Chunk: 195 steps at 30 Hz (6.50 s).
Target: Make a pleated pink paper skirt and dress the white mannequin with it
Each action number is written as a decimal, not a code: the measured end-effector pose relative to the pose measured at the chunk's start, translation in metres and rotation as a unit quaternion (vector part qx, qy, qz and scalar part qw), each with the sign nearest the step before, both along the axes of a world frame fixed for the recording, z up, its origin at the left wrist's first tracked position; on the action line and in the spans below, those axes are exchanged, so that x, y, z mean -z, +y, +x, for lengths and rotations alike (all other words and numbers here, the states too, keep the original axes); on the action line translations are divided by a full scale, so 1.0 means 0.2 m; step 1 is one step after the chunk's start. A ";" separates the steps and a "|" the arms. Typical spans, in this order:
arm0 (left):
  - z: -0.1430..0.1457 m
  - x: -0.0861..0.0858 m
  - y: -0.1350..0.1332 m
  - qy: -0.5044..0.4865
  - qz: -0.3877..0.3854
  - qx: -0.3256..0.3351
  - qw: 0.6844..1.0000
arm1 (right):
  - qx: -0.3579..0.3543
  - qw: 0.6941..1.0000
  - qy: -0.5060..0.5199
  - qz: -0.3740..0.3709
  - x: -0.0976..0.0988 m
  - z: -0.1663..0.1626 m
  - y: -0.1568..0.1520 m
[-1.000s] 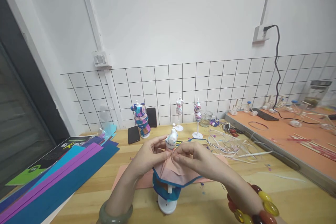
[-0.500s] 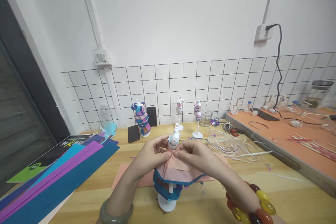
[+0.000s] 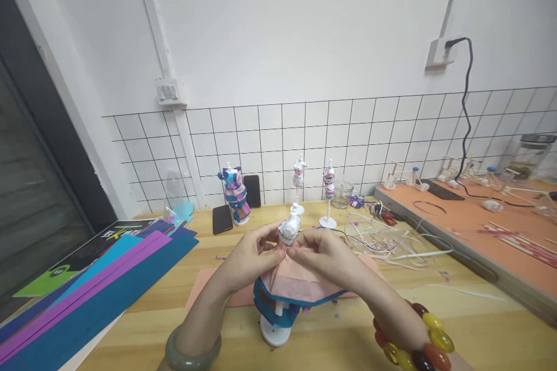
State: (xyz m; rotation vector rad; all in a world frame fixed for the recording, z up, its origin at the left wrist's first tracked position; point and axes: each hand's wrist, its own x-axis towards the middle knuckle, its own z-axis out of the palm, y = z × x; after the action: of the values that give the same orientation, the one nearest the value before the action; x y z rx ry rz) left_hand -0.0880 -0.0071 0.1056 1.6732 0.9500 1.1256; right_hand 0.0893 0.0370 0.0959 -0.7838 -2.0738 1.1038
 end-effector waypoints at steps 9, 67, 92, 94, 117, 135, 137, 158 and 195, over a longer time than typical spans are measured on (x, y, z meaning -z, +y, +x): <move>0.01 0.00 -0.01 0.032 0.018 -0.014 0.999 | 0.038 0.996 -0.029 0.071 0.00 0.01 -0.01; 0.00 -0.01 -0.02 0.067 0.057 -0.019 0.996 | 0.023 0.996 -0.064 0.060 -0.01 0.02 -0.02; 0.02 0.01 -0.02 0.096 0.089 -0.073 0.989 | 0.076 0.992 -0.066 0.082 0.00 0.01 -0.02; 0.02 0.01 -0.01 0.112 0.095 -0.082 0.986 | 0.079 0.990 -0.071 0.090 0.00 0.01 -0.01; 0.05 0.02 0.00 -0.014 0.038 -0.043 0.998 | 0.041 0.992 -0.074 0.091 0.00 0.03 -0.01; 0.06 0.02 0.01 -0.019 0.051 -0.048 0.997 | -0.015 0.998 -0.050 0.034 -0.04 0.04 -0.04; 0.06 0.02 0.01 -0.017 0.051 -0.048 0.997 | -0.006 0.998 -0.049 0.039 -0.04 0.04 -0.03; 0.05 0.01 -0.01 -0.013 0.067 -0.027 0.997 | 0.078 0.993 -0.068 0.054 0.01 0.03 -0.01; 0.00 0.01 0.02 0.008 0.032 -0.121 0.992 | 0.095 0.975 -0.031 0.200 -0.02 0.04 -0.02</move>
State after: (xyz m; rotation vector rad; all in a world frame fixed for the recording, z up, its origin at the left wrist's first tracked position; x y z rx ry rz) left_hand -0.0884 -0.0039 0.1034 1.6499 1.1622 1.3165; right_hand 0.0967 0.0325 0.1009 -0.7973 -2.1249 0.5376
